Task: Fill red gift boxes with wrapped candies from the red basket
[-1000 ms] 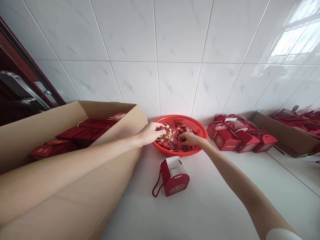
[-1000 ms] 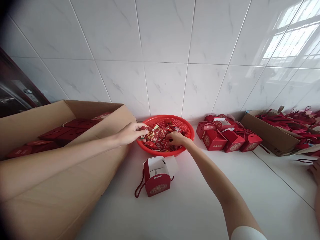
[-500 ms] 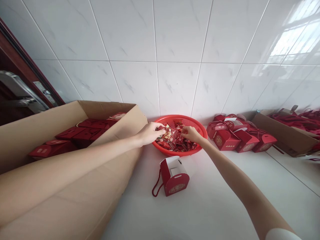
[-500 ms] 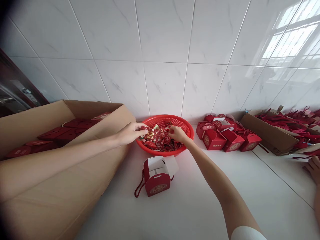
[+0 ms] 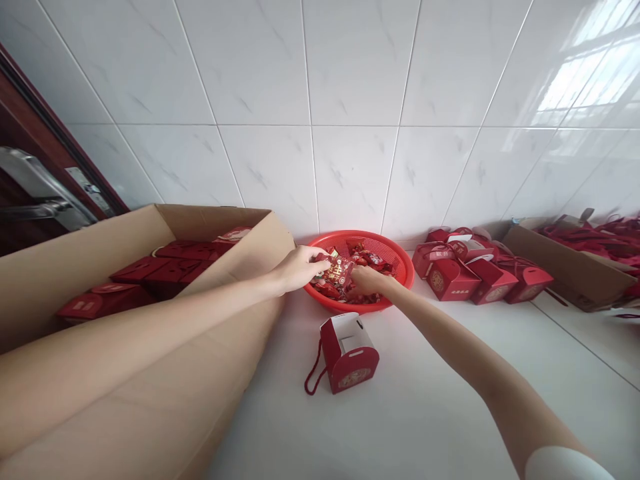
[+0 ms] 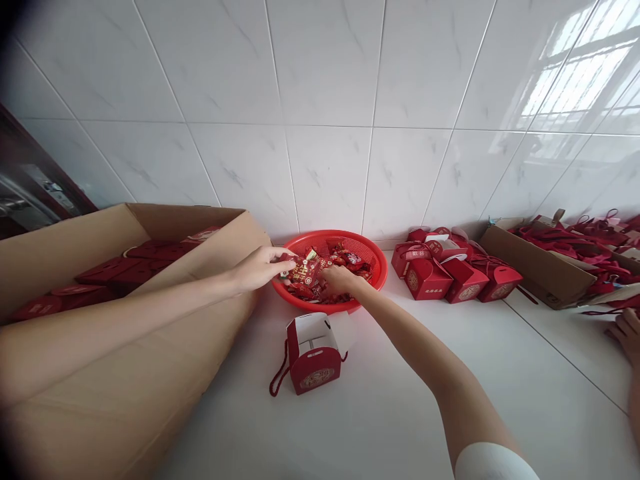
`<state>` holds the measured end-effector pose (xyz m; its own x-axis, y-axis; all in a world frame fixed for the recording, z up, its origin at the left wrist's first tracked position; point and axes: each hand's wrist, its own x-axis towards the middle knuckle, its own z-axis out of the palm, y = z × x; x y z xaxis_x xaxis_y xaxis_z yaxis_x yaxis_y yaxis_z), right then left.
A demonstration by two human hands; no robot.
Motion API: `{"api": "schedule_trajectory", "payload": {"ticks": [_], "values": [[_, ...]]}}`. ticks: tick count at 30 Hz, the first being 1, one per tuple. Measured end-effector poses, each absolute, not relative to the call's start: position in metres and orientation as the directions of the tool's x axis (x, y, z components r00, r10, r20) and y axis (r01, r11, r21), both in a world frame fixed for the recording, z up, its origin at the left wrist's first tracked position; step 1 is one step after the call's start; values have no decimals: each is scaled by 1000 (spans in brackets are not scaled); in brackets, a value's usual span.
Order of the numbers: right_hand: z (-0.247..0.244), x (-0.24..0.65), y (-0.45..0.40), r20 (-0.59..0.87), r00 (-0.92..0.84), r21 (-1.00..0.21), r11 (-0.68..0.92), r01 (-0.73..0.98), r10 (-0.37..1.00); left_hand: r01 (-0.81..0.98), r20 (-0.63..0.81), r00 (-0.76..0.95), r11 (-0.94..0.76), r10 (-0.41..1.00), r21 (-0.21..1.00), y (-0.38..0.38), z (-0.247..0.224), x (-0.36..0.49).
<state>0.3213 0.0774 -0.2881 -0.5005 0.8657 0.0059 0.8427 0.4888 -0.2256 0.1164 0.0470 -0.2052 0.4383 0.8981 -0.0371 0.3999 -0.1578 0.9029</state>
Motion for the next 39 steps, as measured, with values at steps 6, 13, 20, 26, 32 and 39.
{"api": "schedule_trajectory", "payload": {"ticks": [6, 13, 20, 26, 32, 39], "values": [[-267, 354, 80, -17, -466, -284, 443, 850, 884, 392, -43, 438, -148, 898, 908, 42, -200, 119], [-278, 359, 66, -117, -486, -309, 433, 847, 866, 429, -37, 459, -185, 888, 884, 46, -206, 116], [-277, 363, 72, -15, -467, -401, 422, 813, 884, 389, -49, 460, -152, 887, 909, 39, -199, 120], [-273, 386, 71, 67, -392, -484, 373, 791, 918, 397, -59, 453, -142, 890, 907, 39, -199, 120], [-285, 390, 66, -70, -342, -457, 275, 846, 937, 400, -79, 452, -123, 888, 908, 38, -200, 120], [-288, 386, 71, -42, -315, -584, 232, 778, 948, 439, -79, 443, -139, 893, 888, 36, -199, 120]]}}
